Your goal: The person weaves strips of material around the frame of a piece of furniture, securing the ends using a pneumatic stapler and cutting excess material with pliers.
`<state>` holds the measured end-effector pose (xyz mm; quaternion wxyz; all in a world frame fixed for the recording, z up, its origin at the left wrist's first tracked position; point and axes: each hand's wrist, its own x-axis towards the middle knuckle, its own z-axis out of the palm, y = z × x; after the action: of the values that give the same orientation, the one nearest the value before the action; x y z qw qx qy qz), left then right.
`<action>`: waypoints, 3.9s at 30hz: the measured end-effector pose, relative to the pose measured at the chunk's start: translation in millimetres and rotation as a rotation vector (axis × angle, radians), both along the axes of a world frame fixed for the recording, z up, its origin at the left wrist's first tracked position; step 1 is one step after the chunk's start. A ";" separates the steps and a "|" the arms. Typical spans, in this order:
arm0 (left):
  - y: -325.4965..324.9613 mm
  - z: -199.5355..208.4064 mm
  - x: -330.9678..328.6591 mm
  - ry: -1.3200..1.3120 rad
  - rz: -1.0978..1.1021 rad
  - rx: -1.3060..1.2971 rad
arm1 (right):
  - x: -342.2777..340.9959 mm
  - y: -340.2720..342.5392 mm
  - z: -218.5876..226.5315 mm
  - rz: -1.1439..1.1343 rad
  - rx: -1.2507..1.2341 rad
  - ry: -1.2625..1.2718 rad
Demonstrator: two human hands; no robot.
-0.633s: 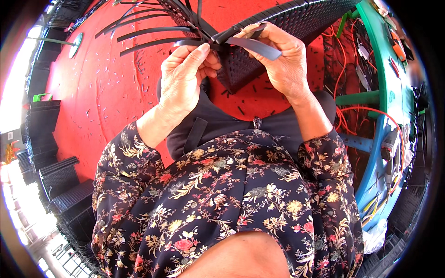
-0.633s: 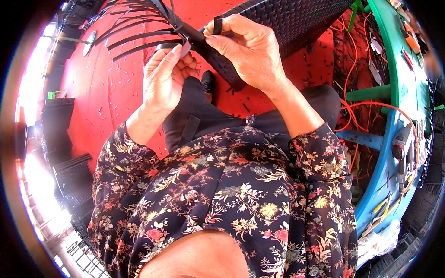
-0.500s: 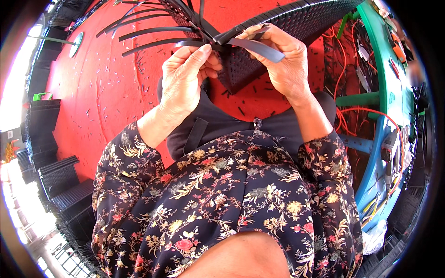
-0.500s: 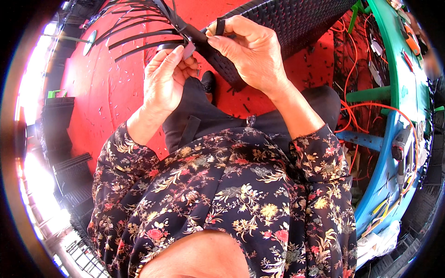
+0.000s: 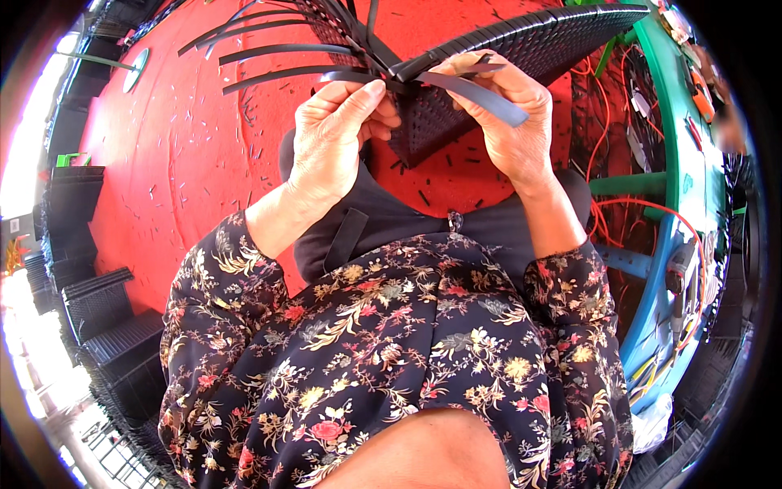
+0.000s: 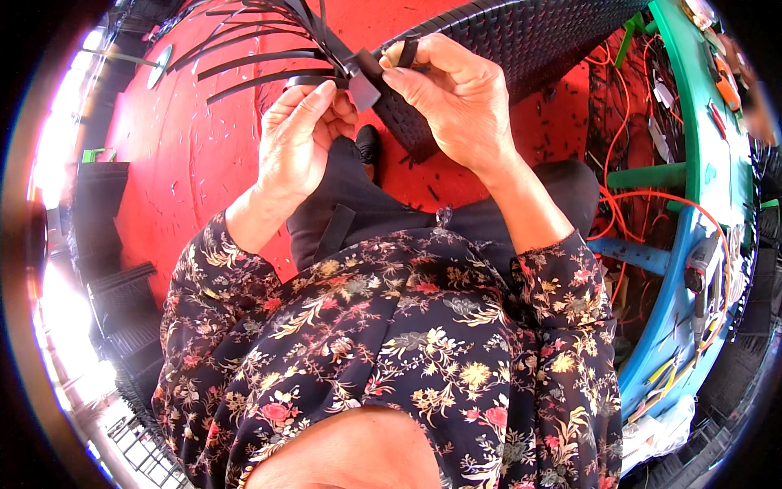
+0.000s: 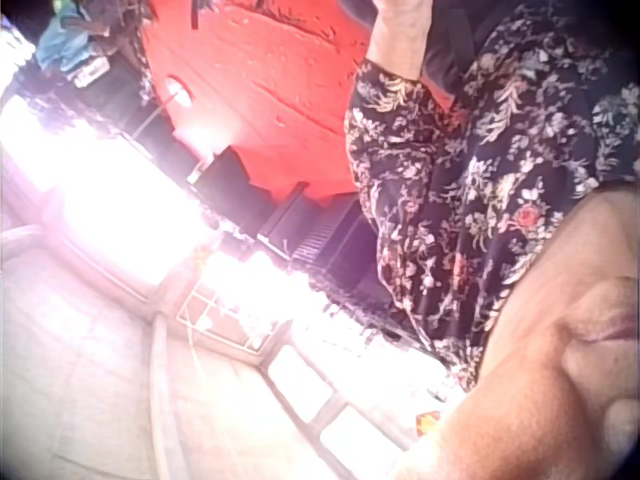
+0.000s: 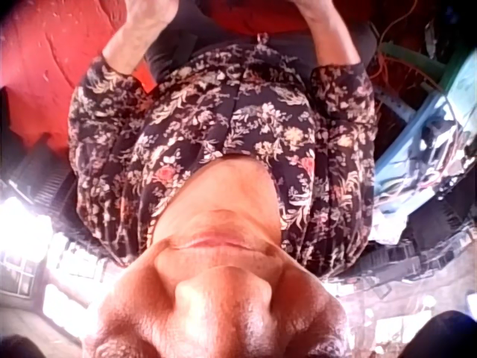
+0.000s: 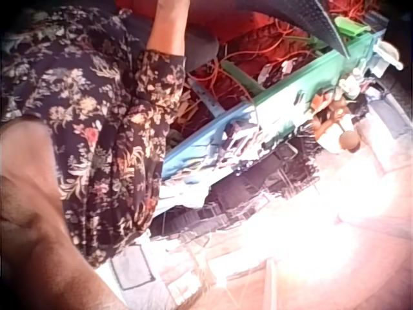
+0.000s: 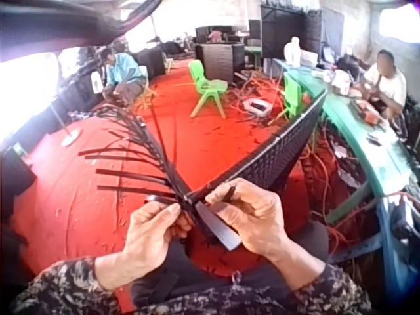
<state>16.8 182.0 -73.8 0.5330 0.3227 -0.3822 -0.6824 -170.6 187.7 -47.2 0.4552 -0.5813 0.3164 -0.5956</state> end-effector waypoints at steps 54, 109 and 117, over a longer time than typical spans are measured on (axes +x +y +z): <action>-21.3 45.7 -42.9 -0.915 -0.101 -1.912 | -0.7 -12.1 18.7 -0.065 0.183 -0.091; 39.5 7.2 -12.9 -1.129 0.289 -1.020 | 4.5 44.8 31.2 0.211 0.329 0.219; 35.5 -15.8 -29.0 -1.046 0.550 -1.144 | 9.8 45.3 47.6 0.149 0.454 0.196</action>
<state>-12.3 217.5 -89.5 0.5160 0.3596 -0.7774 0.0114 -160.9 233.0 0.4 0.5839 -0.5410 0.4409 -0.4146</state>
